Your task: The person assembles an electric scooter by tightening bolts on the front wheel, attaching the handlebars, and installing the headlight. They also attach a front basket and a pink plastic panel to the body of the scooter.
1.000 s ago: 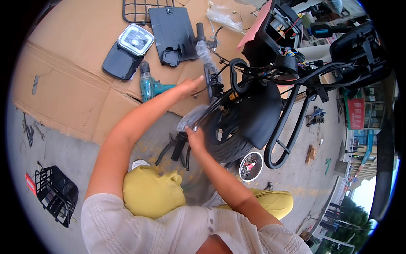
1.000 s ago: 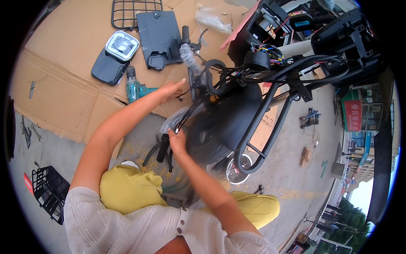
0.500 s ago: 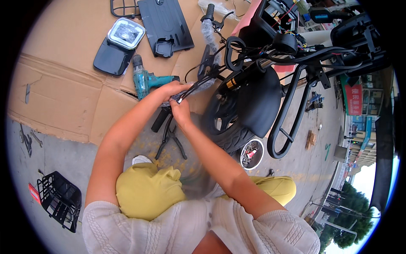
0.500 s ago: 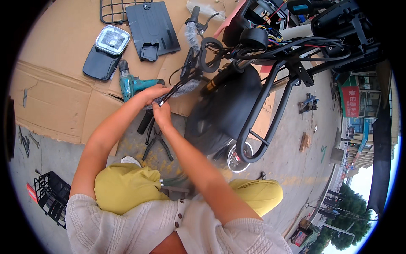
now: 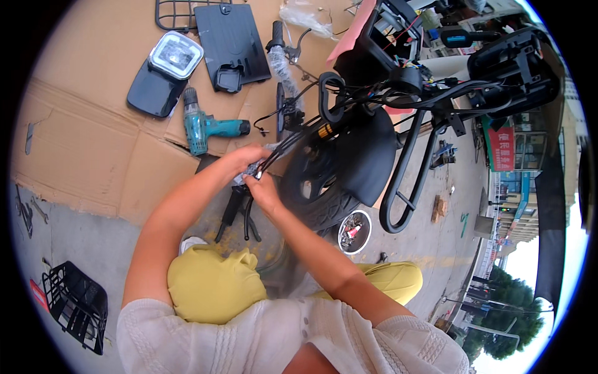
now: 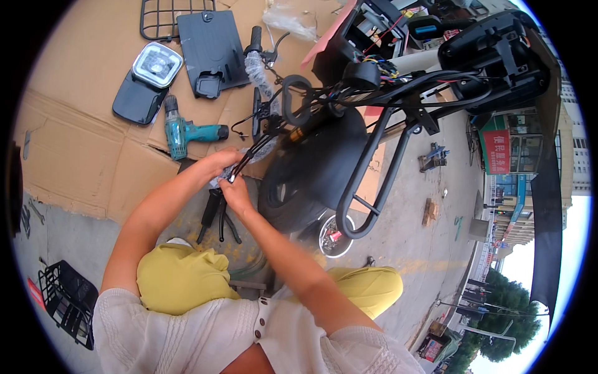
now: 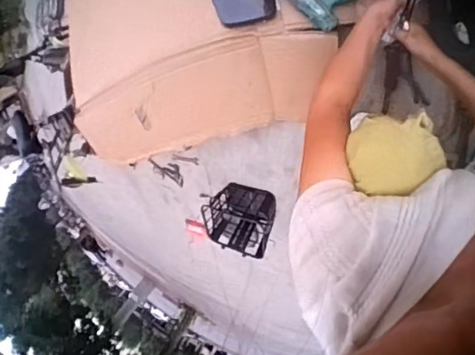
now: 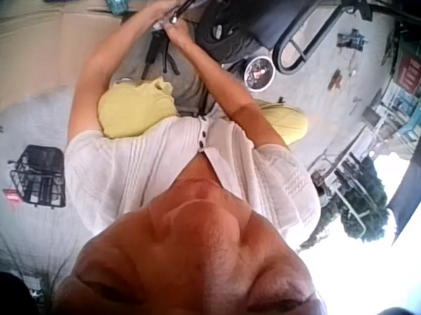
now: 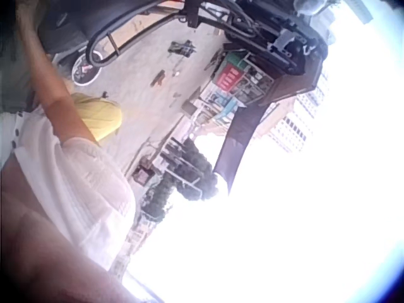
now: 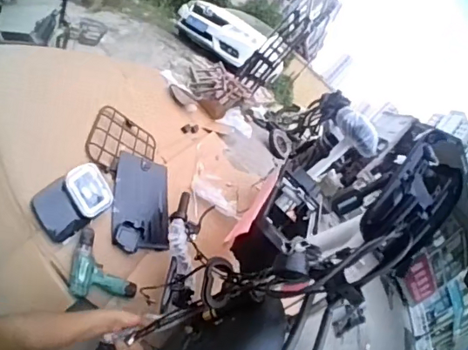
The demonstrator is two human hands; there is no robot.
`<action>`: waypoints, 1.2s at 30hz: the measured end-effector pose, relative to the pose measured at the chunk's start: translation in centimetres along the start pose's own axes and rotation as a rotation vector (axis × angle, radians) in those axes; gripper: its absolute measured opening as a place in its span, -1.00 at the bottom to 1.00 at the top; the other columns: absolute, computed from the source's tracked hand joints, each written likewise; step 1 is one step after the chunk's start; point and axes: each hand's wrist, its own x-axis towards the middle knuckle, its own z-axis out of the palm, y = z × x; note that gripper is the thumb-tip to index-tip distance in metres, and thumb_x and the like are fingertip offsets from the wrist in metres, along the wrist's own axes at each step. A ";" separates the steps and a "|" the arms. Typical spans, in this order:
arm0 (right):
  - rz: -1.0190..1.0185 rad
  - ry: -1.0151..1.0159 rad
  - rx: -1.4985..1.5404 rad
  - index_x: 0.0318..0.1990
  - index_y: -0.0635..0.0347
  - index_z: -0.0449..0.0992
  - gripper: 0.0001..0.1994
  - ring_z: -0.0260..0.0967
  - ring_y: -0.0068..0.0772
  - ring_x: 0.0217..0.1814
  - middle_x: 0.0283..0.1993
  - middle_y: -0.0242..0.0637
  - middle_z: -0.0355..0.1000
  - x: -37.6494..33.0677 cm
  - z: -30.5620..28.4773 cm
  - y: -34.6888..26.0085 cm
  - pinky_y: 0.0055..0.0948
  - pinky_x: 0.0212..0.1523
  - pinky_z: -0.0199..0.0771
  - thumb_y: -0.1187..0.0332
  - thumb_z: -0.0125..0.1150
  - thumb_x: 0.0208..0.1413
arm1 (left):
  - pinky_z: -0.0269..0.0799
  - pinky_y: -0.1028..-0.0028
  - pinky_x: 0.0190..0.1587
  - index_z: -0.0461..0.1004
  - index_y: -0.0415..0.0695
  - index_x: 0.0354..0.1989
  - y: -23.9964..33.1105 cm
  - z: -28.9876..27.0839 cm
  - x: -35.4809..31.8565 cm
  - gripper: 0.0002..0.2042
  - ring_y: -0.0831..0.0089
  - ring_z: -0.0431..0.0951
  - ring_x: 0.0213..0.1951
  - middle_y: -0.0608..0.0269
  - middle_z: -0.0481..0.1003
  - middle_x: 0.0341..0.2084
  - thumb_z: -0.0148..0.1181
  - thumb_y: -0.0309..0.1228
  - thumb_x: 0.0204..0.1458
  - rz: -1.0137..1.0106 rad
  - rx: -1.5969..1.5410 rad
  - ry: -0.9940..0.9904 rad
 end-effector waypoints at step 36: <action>-0.630 -0.212 -0.382 0.28 0.28 0.13 -0.38 0.01 0.05 0.38 0.33 0.07 0.07 -11.0 -2.6 -13.7 -0.18 0.34 0.03 0.34 0.17 0.06 | 0.31 0.48 -0.42 0.45 -0.31 -0.39 9.8 2.0 -16.8 -0.81 0.59 0.32 -0.51 0.32 0.41 -0.61 0.24 -0.41 -0.01 0.569 0.345 0.563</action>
